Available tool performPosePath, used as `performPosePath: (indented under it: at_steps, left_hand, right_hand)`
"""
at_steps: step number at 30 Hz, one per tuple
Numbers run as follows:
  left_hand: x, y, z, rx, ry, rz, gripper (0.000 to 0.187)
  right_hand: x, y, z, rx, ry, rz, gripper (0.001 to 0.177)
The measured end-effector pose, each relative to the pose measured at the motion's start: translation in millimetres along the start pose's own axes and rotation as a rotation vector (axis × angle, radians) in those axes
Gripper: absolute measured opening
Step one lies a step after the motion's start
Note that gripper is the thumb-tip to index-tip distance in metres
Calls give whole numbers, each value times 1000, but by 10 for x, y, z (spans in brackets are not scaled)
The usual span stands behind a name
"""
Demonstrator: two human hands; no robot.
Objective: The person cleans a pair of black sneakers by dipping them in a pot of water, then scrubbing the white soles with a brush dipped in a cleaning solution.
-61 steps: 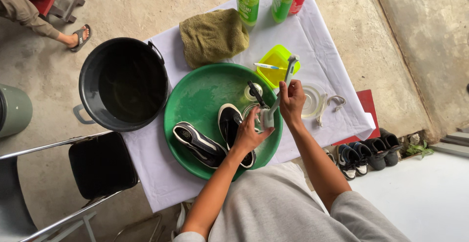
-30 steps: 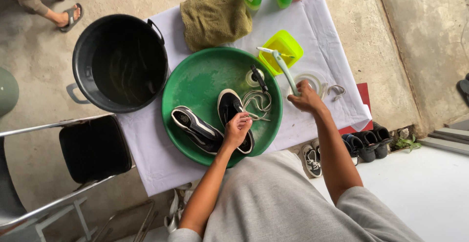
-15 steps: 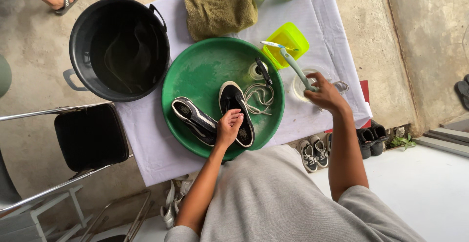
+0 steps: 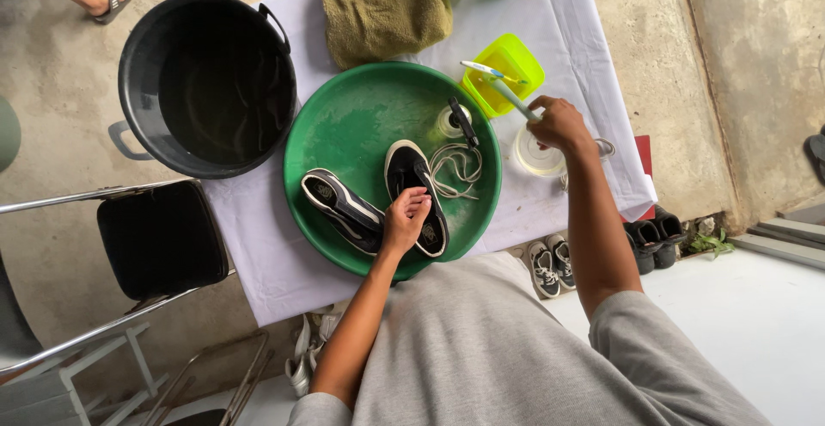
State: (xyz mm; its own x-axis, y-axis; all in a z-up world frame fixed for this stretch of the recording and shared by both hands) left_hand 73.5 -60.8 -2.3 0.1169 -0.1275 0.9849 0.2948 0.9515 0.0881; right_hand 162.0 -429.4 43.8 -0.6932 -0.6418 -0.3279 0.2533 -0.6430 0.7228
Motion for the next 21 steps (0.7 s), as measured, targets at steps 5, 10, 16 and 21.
performPosePath:
  at_steps: [5, 10, 16, 21]
  left_hand:
    - [4, 80, 34, 14, -9, -28, 33]
    - [-22, 83, 50, 28, -6, -36, 34]
    - [42, 42, -13, 8, -18, -50, 33]
    - [25, 35, -3, 8, -12, -43, 34]
  right_hand:
    - [33, -75, -171, 223, -6, 155, 38]
    - [-72, -41, -130, 140, 8, 190, 30]
    - [-20, 8, -63, 268, -9, 73, 29]
    - [-26, -105, -79, 177, 38, 46, 28]
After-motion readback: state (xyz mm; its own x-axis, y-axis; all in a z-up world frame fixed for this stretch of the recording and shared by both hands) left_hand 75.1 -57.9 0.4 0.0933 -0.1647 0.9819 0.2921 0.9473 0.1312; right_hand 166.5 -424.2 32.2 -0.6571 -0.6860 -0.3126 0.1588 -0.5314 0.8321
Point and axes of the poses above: each hand's wrist, its own z-axis away from the middle knuckle, its own y-axis out of the back of the hand, x = y × z, the point moved 7 cm from there along -z, towards the middle knuckle, and after that the axes turned 11 degrees about -y, right-handed, at the moved point
